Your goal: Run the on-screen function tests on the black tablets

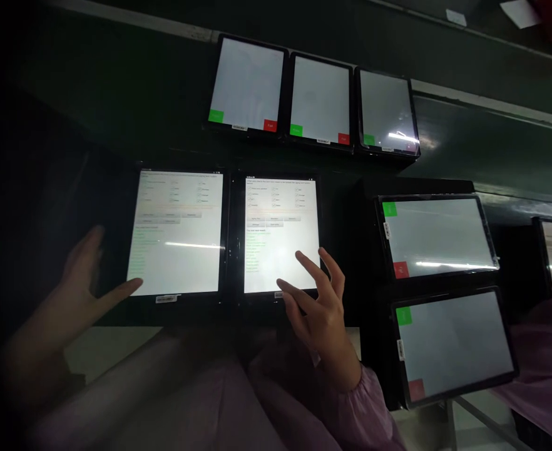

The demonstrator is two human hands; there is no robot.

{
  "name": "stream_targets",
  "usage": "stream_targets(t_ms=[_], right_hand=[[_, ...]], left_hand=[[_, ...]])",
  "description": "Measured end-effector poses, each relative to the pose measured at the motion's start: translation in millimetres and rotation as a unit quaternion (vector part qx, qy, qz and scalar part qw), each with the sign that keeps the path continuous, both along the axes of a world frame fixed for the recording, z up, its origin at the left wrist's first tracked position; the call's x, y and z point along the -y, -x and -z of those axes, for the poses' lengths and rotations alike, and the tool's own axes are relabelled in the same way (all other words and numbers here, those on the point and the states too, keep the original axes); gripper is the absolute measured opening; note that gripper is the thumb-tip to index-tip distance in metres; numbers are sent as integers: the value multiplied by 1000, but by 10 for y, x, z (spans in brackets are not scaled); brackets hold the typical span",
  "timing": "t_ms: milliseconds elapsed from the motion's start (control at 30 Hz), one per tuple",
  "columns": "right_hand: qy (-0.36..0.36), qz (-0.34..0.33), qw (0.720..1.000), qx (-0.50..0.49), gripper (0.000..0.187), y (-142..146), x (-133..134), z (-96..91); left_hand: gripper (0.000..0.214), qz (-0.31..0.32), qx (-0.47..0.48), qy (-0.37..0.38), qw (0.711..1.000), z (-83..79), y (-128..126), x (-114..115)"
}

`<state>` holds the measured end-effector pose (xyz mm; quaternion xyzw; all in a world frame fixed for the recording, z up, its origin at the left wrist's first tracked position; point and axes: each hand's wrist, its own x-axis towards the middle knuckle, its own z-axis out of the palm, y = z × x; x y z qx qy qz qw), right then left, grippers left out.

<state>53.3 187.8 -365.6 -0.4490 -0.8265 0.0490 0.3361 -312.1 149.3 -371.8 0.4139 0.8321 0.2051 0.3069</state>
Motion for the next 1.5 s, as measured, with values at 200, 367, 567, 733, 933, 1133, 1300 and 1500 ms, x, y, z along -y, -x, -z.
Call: stream_targets(t_ms=[200, 367, 567, 733, 933, 1133, 1300, 1500], right_hand=[[8, -38, 999, 9, 27, 46, -7, 9], [17, -62, 997, 46, 24, 82, 16, -17], [40, -79, 992, 91, 22, 188, 41, -14], [2, -61, 998, 16, 27, 130, 25, -27], [-12, -33, 999, 3, 33, 76, -14, -69], [-15, -19, 1000, 13, 23, 111, -48, -43], [-8, -8, 1000, 2, 21, 158, -73, -16], [-19, 81, 996, 10, 26, 76, -287, 11]], left_hand=[[137, 30, 6, 42, 999, -24, 19, 137], [134, 33, 32, 23, 999, 9, 57, 171], [128, 22, 90, -13, 996, 65, 119, 185], [125, 62, 115, -51, 990, 99, 115, 194], [121, 36, 159, -77, 984, 188, 172, 234], [131, 5, 139, -51, 989, 143, 129, 170], [142, -28, 132, -19, 991, 16, 98, 69], [126, -97, 140, -29, 985, -15, 43, -89]])
